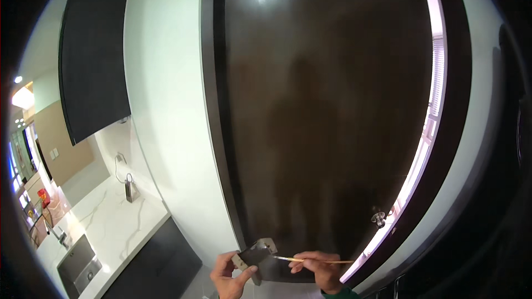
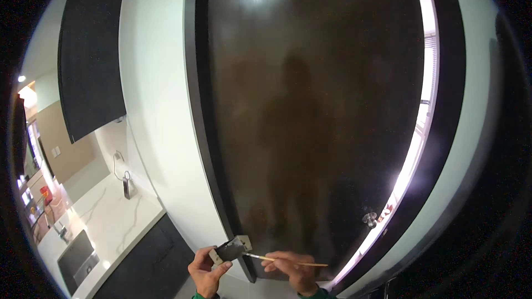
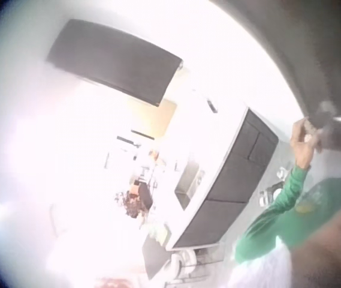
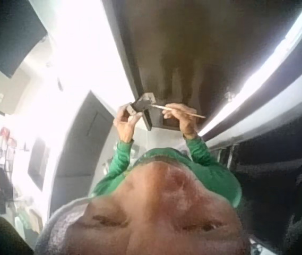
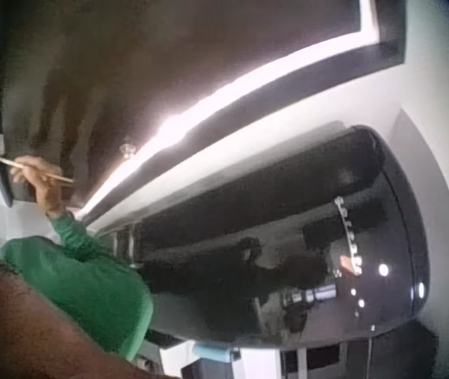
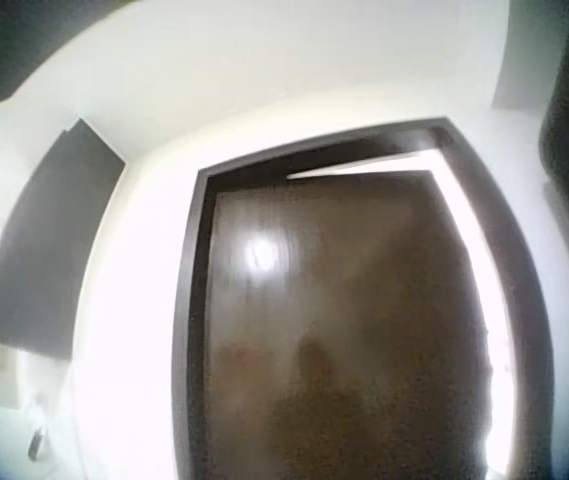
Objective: The person sits on the floor and prepares painting tools, including a brush and a small container of dark paint. They then paint the edges and frames of two different doors, applying the paint carefully along the trim and corners.
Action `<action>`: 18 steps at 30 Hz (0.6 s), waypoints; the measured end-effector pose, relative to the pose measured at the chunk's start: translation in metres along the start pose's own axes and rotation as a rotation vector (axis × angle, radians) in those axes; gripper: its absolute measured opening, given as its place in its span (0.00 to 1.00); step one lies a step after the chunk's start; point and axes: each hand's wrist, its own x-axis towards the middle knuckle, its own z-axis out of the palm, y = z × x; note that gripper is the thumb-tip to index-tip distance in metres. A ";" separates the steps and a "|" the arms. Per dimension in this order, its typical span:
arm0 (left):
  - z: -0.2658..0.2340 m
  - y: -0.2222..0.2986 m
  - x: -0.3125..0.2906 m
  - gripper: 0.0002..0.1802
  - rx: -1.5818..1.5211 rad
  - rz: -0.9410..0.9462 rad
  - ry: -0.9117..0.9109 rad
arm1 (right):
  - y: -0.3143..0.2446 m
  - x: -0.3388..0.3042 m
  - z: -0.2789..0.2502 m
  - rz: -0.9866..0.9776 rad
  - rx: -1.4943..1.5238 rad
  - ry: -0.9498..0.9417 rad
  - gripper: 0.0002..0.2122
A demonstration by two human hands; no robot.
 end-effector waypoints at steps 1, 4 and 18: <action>-0.014 -0.002 -0.003 0.24 0.017 0.016 0.002 | 0.000 -0.004 0.014 0.053 -0.034 -0.009 0.12; -0.040 0.010 -0.006 0.23 0.038 0.002 0.005 | 0.007 -0.021 0.047 0.022 -0.019 -0.053 0.12; -0.097 0.017 -0.009 0.24 -0.089 -0.066 -0.062 | -0.005 -0.053 0.109 0.049 -0.037 0.062 0.11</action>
